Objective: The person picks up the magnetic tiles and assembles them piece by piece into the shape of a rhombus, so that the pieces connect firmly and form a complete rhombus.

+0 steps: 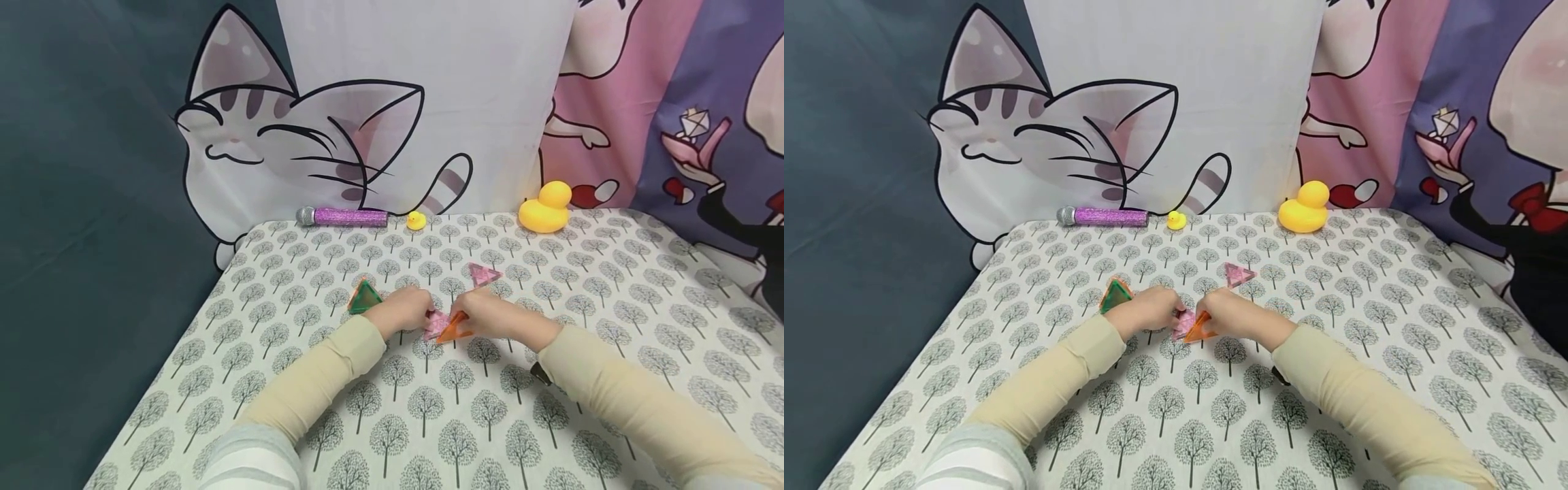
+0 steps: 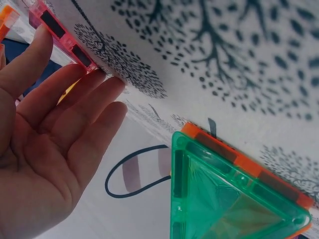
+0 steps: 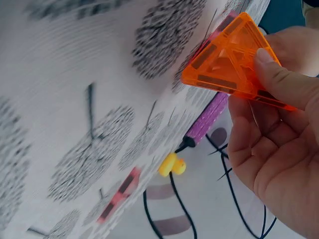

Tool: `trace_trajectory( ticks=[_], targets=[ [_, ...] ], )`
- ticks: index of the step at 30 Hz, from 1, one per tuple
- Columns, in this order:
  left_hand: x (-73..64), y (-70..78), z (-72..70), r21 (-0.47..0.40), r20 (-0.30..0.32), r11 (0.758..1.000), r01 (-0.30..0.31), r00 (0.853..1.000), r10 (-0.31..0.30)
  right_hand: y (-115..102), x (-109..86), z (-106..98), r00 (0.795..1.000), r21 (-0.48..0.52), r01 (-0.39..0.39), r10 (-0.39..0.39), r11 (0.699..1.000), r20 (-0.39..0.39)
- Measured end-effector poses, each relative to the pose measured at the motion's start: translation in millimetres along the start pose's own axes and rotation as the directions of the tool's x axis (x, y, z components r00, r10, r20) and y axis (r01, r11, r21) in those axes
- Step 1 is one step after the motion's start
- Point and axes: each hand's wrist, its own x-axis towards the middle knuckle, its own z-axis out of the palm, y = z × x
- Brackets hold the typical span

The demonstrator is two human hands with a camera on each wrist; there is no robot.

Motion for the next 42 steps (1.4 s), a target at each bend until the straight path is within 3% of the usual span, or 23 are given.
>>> trace_trajectory(
  ticks=[11,18,28,42],
  targets=[
    [-4.3,-2.2,1.3,-0.052,-0.007,0.998,-0.035,0.999,0.034,-6.0,15.7,9.6,0.998,-0.079,0.059,-0.060,0.995,-0.007],
    [-20.2,1.8,3.2,-0.149,0.066,0.989,-0.013,0.998,0.023,-2.6,11.6,8.8,0.999,-0.008,-0.030,0.030,1.000,0.019],
    [-29.2,11.3,1.8,-0.039,-0.007,0.999,0.026,1.000,-0.027,0.4,7.4,-0.4,0.994,-0.029,-0.105,0.106,0.994,0.036],
    [-27.9,10.7,1.8,-0.044,-0.033,0.999,0.008,0.999,-0.009,19.1,-0.5,-9.0,0.973,0.025,-0.226,0.224,0.974,0.065]
  ],
)
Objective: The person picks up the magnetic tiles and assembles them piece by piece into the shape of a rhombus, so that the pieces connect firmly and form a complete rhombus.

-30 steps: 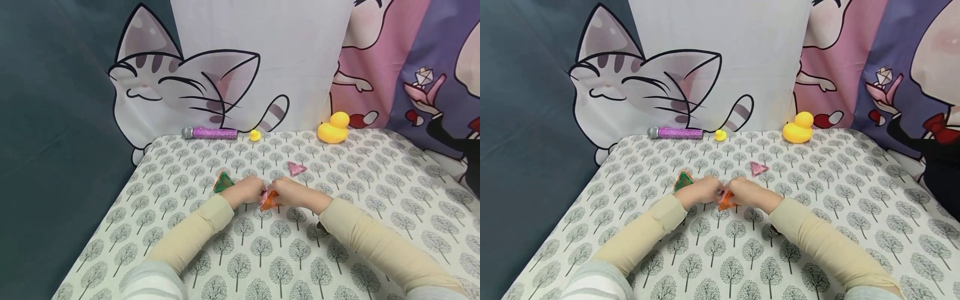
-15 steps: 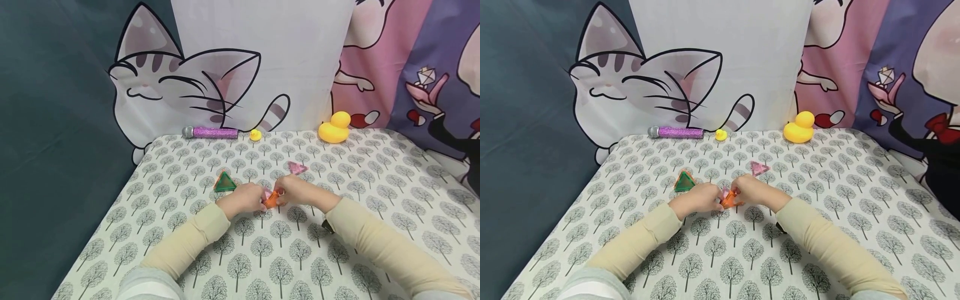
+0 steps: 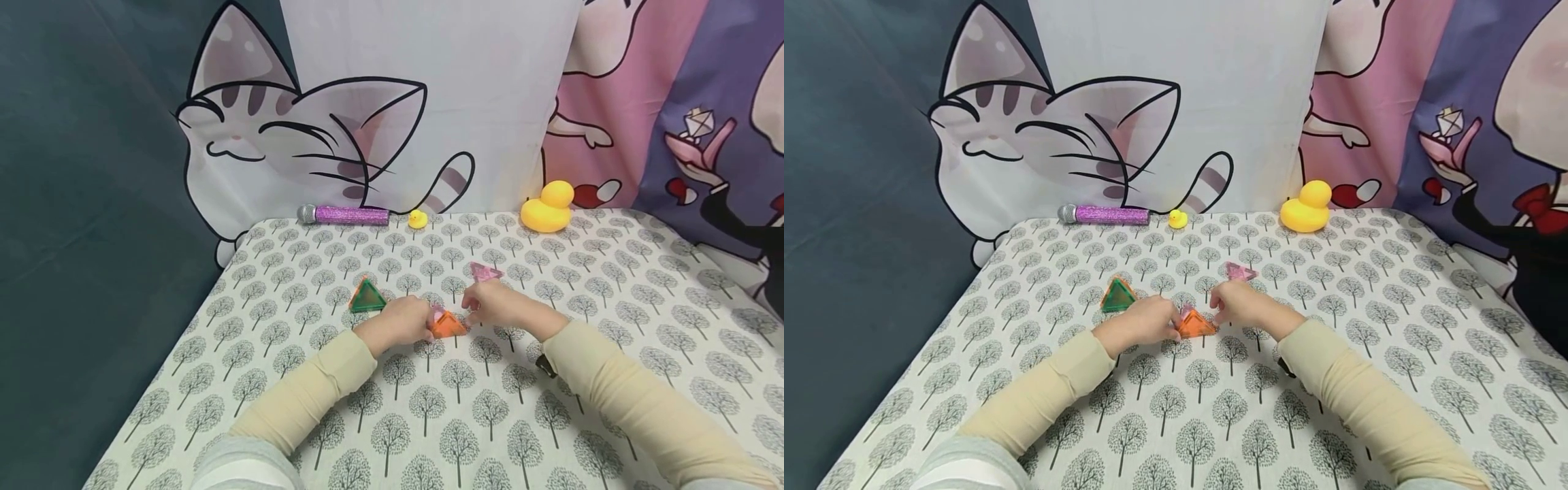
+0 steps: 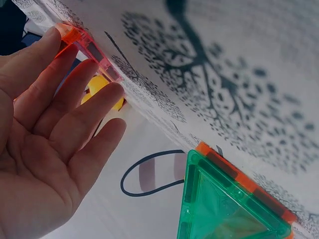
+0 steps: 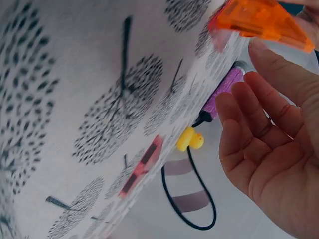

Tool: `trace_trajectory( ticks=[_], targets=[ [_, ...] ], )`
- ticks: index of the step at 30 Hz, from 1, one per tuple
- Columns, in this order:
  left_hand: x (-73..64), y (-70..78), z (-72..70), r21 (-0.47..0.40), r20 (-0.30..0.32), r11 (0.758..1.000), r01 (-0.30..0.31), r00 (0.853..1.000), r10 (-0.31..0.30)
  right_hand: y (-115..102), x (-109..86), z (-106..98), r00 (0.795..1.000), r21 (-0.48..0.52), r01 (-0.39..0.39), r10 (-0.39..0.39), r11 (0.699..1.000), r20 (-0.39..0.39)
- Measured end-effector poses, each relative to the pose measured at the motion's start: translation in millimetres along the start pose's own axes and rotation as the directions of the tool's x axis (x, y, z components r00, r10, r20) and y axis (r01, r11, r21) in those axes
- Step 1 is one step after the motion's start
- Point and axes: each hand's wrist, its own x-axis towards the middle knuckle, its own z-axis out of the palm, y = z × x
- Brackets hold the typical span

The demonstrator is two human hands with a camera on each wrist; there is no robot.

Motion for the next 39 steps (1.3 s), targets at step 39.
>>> trace_trajectory(
  ticks=[39],
  targets=[
    [-1.5,2.5,1.8,0.012,0.001,1.000,0.011,1.000,-0.011,65.3,34.8,-11.1,0.944,-0.008,-0.320,0.318,0.947,-0.085]
  ],
)
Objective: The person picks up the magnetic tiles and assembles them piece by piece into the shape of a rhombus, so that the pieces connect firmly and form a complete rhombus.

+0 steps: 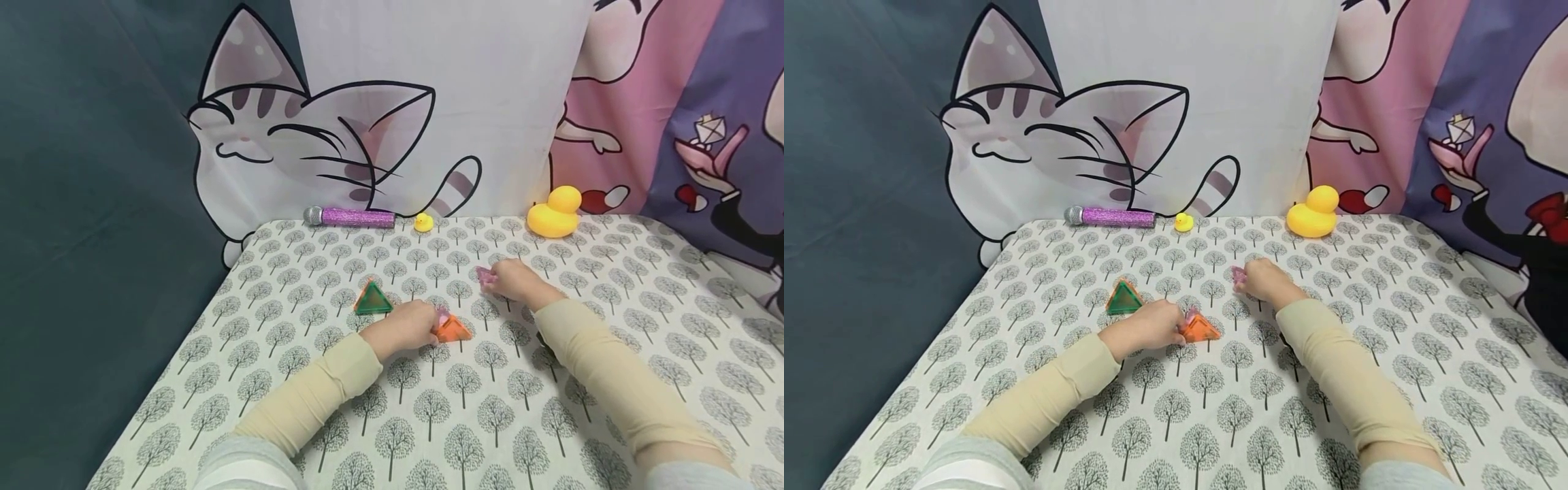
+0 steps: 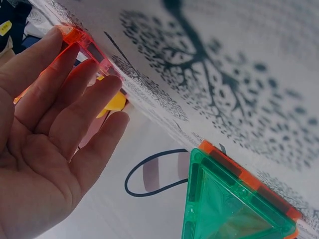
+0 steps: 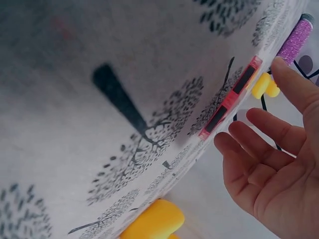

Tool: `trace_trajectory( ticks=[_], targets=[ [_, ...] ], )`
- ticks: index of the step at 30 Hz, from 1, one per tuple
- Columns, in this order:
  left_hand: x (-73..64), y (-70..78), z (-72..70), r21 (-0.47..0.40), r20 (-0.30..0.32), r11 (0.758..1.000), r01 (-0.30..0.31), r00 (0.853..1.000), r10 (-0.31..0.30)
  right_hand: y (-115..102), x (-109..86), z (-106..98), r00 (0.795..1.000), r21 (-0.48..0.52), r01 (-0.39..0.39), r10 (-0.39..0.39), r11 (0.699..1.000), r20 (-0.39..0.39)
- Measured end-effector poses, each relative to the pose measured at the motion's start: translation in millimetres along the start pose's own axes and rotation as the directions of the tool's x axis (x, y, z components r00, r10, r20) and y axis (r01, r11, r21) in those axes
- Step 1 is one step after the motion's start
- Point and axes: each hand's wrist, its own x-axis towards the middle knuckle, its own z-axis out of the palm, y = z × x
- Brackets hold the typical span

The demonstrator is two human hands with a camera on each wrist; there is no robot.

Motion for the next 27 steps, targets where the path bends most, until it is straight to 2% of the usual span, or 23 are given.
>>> trace_trajectory(
  ticks=[6,9,14,18,22,25,27],
  targets=[
    [0.0,0.1,-0.1,0.001,-0.013,1.000,-0.024,1.000,0.024,-1.5,4.8,0.8,0.999,-0.115,-0.040,0.043,0.993,0.023],
    [0.4,-0.1,0.4,-0.003,-0.016,1.000,-0.027,1.000,0.027,-2.0,6.2,0.4,0.999,-0.151,-0.036,0.042,0.988,0.033],
    [-0.1,0.2,-0.2,0.000,-0.016,1.000,-0.028,0.999,0.028,-1.7,8.9,-3.3,0.998,-0.193,0.045,-0.034,0.980,0.059],
    [0.0,0.1,-0.3,-0.004,-0.019,1.000,-0.023,1.000,0.023,0.5,9.9,-10.6,0.989,-0.198,0.127,-0.107,0.972,0.106],
    [0.4,-0.5,0.1,-0.006,-0.019,1.000,-0.012,1.000,0.012,1.6,7.6,-16.4,0.980,-0.216,0.188,-0.169,0.958,0.105],
    [0.1,-1.0,0.2,0.002,-0.021,1.000,-0.015,1.000,0.015,0.1,4.6,-17.0,0.980,-0.257,0.191,-0.171,0.947,0.098],
    [-0.3,-1.3,0.4,0.000,-0.020,1.000,-0.013,1.000,0.013,-1.8,2.9,-17.0,0.984,-0.278,0.167,-0.144,0.946,0.101]
  ],
)
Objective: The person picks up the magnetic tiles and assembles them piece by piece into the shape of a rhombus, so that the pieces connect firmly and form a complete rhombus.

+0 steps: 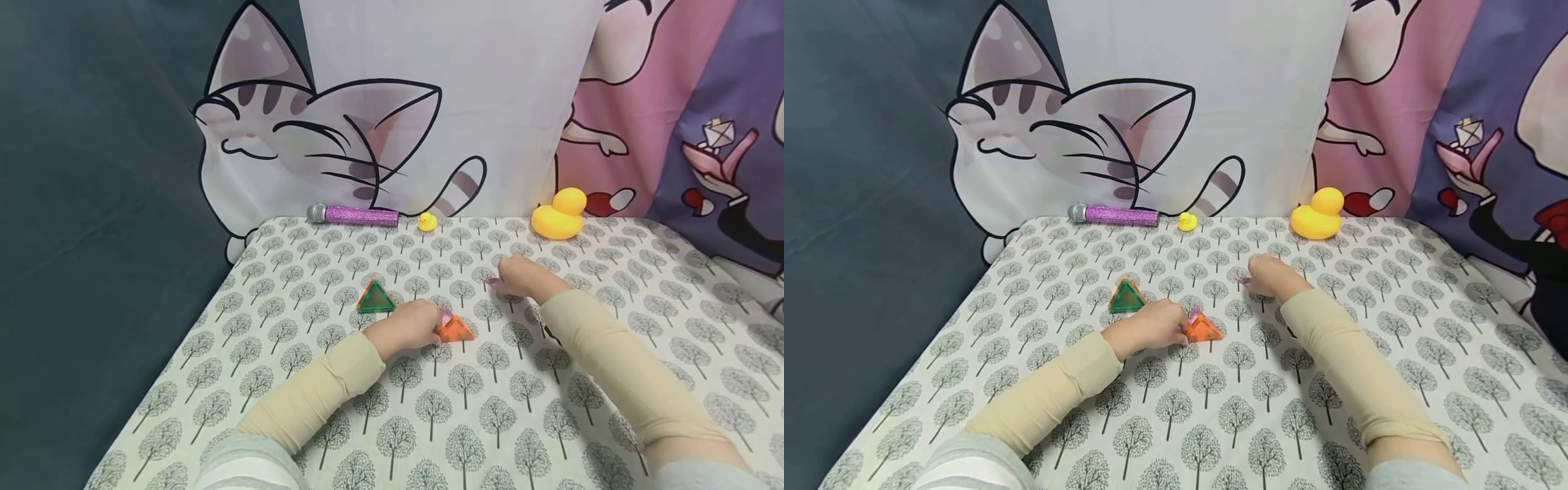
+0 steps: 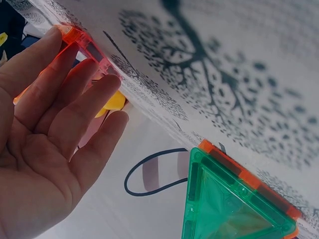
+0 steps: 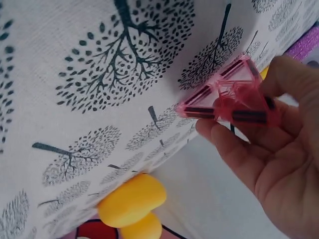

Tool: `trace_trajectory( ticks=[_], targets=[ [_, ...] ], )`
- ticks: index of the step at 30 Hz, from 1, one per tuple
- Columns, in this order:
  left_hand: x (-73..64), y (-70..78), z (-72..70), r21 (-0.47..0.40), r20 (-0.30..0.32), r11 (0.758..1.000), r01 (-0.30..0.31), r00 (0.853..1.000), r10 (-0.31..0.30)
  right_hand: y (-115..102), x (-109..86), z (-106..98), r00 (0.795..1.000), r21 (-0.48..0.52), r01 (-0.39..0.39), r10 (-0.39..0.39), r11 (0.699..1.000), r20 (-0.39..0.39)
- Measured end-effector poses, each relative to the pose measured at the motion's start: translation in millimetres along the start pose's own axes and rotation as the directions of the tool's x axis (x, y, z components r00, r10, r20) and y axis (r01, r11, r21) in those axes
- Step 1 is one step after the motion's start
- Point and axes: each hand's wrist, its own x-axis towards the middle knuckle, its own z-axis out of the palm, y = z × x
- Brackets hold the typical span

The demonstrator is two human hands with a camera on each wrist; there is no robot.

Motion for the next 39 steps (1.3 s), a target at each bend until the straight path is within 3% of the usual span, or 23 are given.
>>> trace_trajectory(
  ticks=[3,7,10,15,25,39],
  targets=[
    [-0.1,0.0,0.1,0.002,0.003,1.000,0.005,1.000,-0.005,-1.4,-1.9,-1.2,1.000,-0.015,-0.017,0.016,1.000,-0.021],
    [-0.2,0.0,0.4,-0.004,0.003,1.000,0.005,1.000,-0.005,-7.6,-8.4,-4.5,0.999,0.143,0.014,-0.009,0.990,-0.041],
    [-0.4,0.1,0.5,-0.008,-0.003,1.000,-0.003,1.000,0.003,-19.8,-16.9,-5.3,0.999,0.291,0.032,-0.029,0.956,-0.013],
    [-0.2,0.4,0.3,-0.008,-0.003,1.000,-0.004,1.000,0.004,-43.0,-28.9,-2.2,0.999,0.377,0.046,-0.052,0.925,0.006],
    [0.7,1.0,0.6,-0.021,0.011,1.000,0.005,1.000,-0.005,-60.8,-32.4,5.5,0.996,0.368,0.086,-0.065,0.926,-0.069],
    [1.1,1.1,-0.2,0.039,0.002,0.999,-0.009,1.000,0.009,-69.3,-25.7,10.3,0.996,0.354,0.084,-0.067,0.931,-0.058]
  ],
)
